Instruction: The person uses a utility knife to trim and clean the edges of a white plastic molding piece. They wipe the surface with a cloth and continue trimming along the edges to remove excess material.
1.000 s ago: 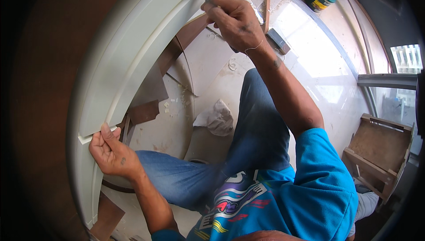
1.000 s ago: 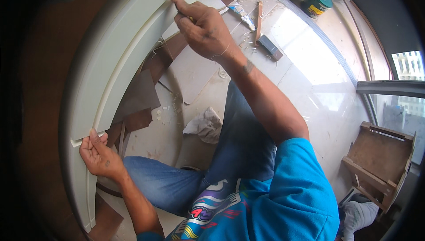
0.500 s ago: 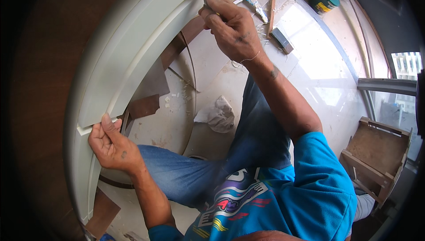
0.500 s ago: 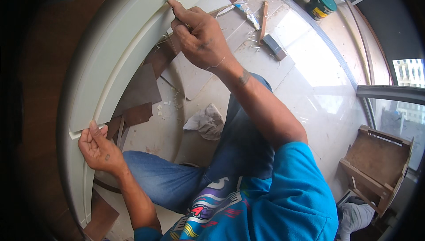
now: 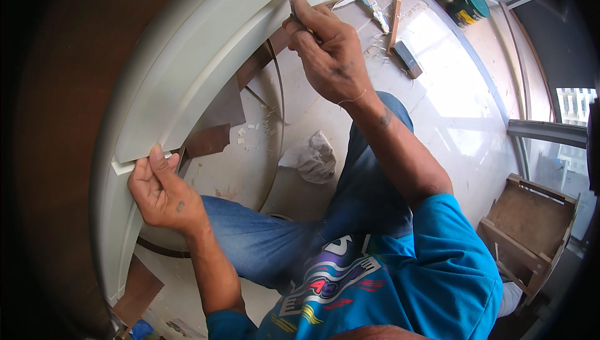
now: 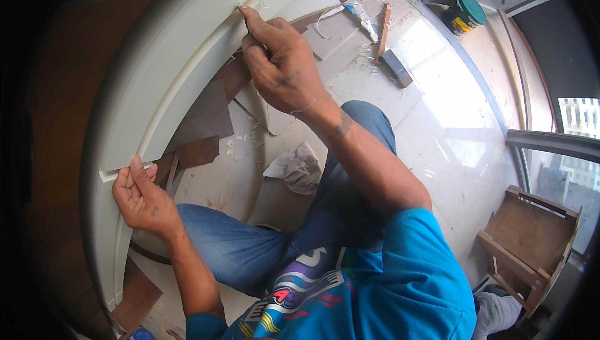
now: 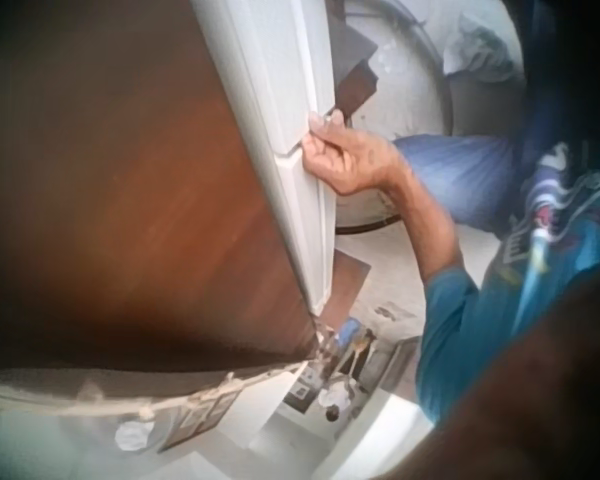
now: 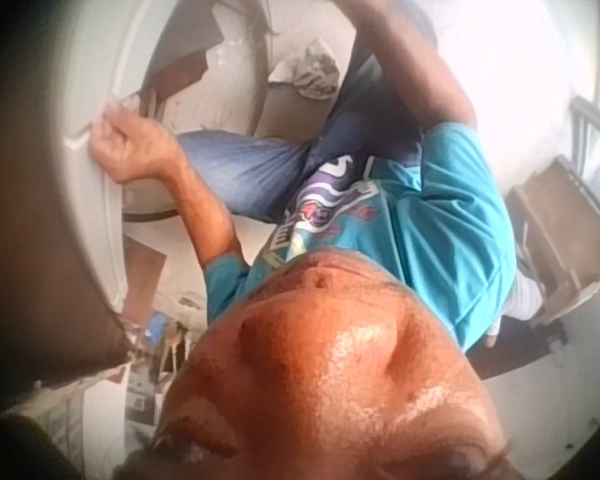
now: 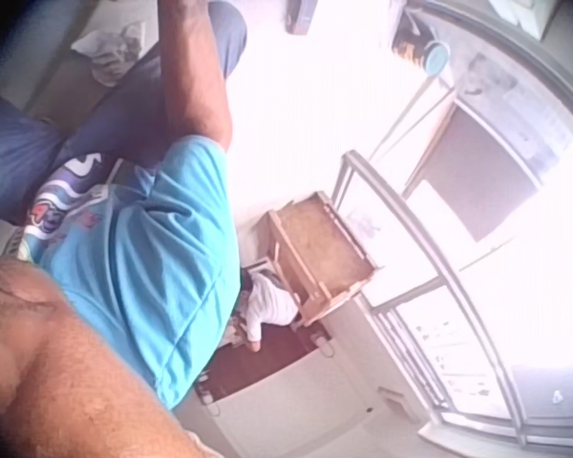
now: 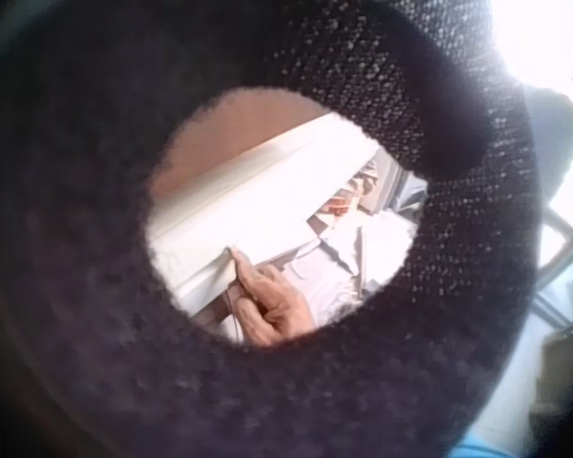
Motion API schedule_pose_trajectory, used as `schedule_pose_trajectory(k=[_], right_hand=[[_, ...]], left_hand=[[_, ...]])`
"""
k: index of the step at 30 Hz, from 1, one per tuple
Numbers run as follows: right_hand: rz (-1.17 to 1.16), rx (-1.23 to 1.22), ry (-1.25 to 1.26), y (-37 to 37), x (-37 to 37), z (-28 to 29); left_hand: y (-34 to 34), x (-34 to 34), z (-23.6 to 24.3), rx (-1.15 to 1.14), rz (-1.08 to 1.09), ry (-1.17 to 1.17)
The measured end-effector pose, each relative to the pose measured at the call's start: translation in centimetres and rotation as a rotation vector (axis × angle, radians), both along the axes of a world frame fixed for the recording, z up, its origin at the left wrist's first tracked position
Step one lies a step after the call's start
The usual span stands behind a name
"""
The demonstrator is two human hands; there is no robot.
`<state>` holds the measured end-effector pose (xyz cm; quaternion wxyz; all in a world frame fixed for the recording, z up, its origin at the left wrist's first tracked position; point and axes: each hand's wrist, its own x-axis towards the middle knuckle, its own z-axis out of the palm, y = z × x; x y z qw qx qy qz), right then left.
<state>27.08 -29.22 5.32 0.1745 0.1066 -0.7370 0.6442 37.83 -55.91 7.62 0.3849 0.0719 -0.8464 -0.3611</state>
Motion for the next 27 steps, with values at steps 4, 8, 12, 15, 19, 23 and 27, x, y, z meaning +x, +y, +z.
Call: schedule_pose_trajectory(k=[4,8,12,15,19,23,27], right_hand=[[0.007,0.019,0.034,-1.0,0.7,-0.3],[0.031,0.024,0.005,-1.8,1.2,-0.3],[0.022,-0.013,0.010,-2.6,1.6,-0.3],[0.014,-0.007,0.039,-2.9,1.6,-0.3],[0.003,0.000,0.023,-3.2,1.8,-0.2],[0.009,0.059,0.030,-3.8,2.4,-0.4],[0.013,0.114,-0.009,-4.5,3.0,0.1]], left_hand=[[0.1,0.1,0.1,0.000,-0.014,0.002],[0.1,0.0,0.1,0.009,-0.023,0.022],[0.3,0.0,0.0,0.059,-0.034,0.043],[-0.1,0.1,-0.1,0.079,-0.046,0.035],[-0.1,0.2,-0.1,0.126,-0.060,0.020],[-0.6,0.4,0.0,0.109,-0.100,0.010],[-1.2,0.6,0.3,0.086,-0.158,-0.004]])
